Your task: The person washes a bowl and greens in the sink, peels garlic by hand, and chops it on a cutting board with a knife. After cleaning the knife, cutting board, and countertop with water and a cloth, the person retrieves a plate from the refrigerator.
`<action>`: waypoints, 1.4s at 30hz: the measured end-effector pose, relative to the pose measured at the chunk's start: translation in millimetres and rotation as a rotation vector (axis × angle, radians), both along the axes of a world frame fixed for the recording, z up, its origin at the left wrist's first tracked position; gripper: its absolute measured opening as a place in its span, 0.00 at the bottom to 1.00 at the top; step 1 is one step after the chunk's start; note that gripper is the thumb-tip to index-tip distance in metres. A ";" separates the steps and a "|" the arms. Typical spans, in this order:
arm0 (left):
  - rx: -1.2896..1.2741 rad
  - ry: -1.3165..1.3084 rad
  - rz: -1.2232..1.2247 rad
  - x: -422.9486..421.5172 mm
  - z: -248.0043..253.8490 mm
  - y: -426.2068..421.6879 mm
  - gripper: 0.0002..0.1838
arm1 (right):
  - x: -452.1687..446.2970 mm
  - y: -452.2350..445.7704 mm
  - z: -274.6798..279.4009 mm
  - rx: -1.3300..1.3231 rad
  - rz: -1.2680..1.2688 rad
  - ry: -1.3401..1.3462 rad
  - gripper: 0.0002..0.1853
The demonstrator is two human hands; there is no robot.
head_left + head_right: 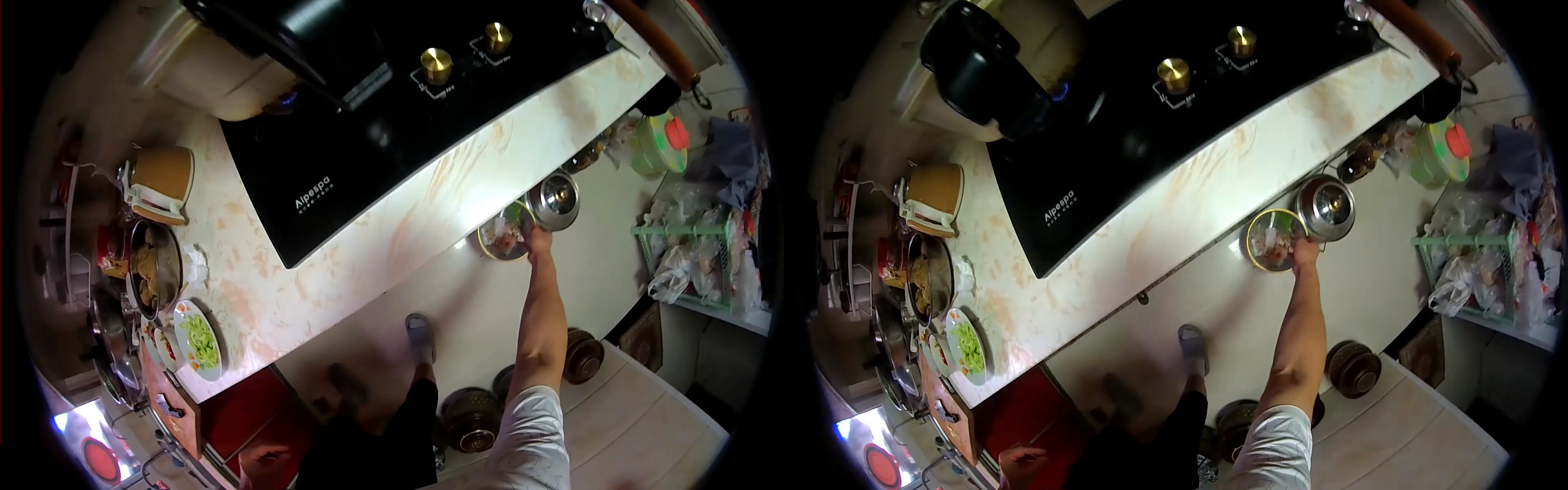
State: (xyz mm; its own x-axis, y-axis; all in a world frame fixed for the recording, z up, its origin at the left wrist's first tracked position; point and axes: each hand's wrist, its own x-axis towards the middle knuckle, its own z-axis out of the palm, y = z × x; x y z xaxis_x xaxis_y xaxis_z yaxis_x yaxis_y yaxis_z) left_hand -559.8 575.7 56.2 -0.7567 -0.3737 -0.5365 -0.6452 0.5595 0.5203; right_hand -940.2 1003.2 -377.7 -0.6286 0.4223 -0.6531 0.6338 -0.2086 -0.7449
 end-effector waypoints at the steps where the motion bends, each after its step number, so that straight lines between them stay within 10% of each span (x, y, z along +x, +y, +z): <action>1: 0.026 -0.010 0.022 0.0 -0.8 0.5 0.08 | 1.9 4.4 -8.8 0.067 -0.038 0.032 0.10; 10: -0.033 -0.022 -0.080 8.7 -13.6 5.1 0.07 | 13.9 -24.4 93.0 0.427 -0.094 0.611 0.07; 12: -0.060 -0.031 -0.088 8.7 -15.2 7.2 0.07 | 21.9 -28.9 100.2 0.984 -0.079 0.706 0.07; 17: -0.096 -0.122 -0.060 13.2 -31.3 7.5 0.07 | 33.2 -25.6 -131.7 0.774 0.102 0.888 0.18; 19: -0.105 -0.186 -0.116 23.1 -21.2 3.0 0.07 | 69.0 0.3 -151.3 0.575 0.401 0.138 0.24; 25: 0.144 -0.218 0.237 28.3 -18.3 0.9 0.07 | 101.9 -27.4 29.4 -0.420 -0.210 0.199 0.21; 31: 0.495 0.094 0.482 43.0 18.4 -15.9 0.05 | 177.4 -118.5 246.0 -1.381 -0.110 0.362 0.25; 36: 0.712 0.382 0.656 68.1 58.3 -51.4 0.06 | 220.6 -210.7 379.6 -1.504 0.238 0.236 0.26; 42: 0.867 0.838 1.107 175.8 76.1 -154.6 0.07 | 329.6 -374.5 458.2 -1.004 1.078 0.281 0.20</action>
State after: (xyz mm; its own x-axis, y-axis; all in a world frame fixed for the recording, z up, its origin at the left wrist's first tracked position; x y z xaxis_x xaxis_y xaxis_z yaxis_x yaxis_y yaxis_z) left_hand -384.0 421.1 132.3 -0.5114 -0.7237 -0.4634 0.0984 -0.5851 0.8050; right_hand -610.6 628.7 80.5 -0.4886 -0.8515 -0.1903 0.6765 -0.2319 -0.6989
